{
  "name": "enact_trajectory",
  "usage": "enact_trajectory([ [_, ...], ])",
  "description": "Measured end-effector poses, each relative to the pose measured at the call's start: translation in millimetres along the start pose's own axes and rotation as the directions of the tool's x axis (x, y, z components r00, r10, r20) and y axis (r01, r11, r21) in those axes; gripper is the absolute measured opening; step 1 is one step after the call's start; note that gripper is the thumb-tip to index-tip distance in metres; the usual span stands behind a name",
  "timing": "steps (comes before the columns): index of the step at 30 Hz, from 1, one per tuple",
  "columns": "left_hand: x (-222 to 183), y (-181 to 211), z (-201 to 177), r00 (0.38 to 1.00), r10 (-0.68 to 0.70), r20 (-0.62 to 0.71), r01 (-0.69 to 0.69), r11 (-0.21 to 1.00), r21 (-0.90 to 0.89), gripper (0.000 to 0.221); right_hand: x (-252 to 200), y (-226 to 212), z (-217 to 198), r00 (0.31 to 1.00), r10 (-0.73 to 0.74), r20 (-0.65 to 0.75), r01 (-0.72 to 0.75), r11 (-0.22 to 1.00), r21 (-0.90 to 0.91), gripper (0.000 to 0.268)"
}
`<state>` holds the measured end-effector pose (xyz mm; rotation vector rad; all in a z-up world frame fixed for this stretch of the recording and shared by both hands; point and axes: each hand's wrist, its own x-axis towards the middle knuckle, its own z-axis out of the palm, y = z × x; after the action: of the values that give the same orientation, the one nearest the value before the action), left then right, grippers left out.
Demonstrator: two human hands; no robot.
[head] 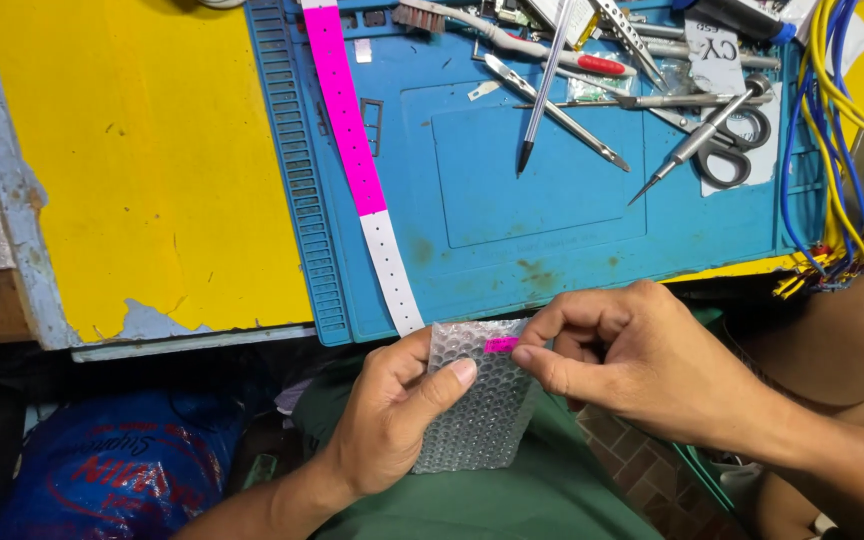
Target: Inspecting bubble-wrapped mobile phone screens and recording information on a paper strip at a repair bench.
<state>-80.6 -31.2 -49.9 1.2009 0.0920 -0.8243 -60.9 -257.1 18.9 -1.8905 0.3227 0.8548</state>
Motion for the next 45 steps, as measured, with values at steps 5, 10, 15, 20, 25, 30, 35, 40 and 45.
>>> enact_trajectory([
  [5,1,2,5,1.0,-0.015,-0.016,0.015,0.999,-0.034,0.036,0,2,-2,1.0,-0.015,0.003,0.015,1.0,0.007,0.017],
  [10,1,9,10,0.996,0.0,-0.09,0.006,0.998,0.07,0.035,-1,2,-3,1.0,-0.013,0.014,0.013,1.0,0.005,0.018],
  [15,2,12,13,0.985,0.119,-0.124,-0.087,0.969,0.231,0.03,-4,1,-4,0.999,-0.035,0.014,0.035,0.999,-0.03,0.019],
  [20,-2,12,19,0.961,0.22,-0.17,-0.15,0.924,0.352,0.03,-9,-5,-7,0.998,-0.053,0.015,0.054,0.998,-0.027,0.017],
  [25,-7,20,24,0.908,0.394,-0.144,-0.285,0.83,0.479,0.033,-15,-10,-5,0.983,-0.175,-0.052,0.171,0.982,-0.081,0.019],
  [30,-8,31,29,0.843,0.534,-0.069,-0.431,0.745,0.51,0.031,-17,-16,-3,0.883,-0.456,-0.113,0.42,0.874,-0.245,0.013],
  [35,-9,28,29,0.789,0.611,-0.054,-0.491,0.682,0.541,0.03,-16,-16,-2,0.832,-0.538,-0.135,0.464,0.808,-0.362,0.012],
  [40,-8,26,28,0.762,0.647,-0.022,-0.524,0.636,0.567,0.03,-16,-14,-1,0.794,-0.592,-0.135,0.485,0.752,-0.446,0.011],
  [45,-8,27,26,0.773,0.634,-0.027,-0.51,0.646,0.568,0.032,-12,-2,4,0.755,-0.632,-0.173,0.453,0.695,-0.559,0.014],
])
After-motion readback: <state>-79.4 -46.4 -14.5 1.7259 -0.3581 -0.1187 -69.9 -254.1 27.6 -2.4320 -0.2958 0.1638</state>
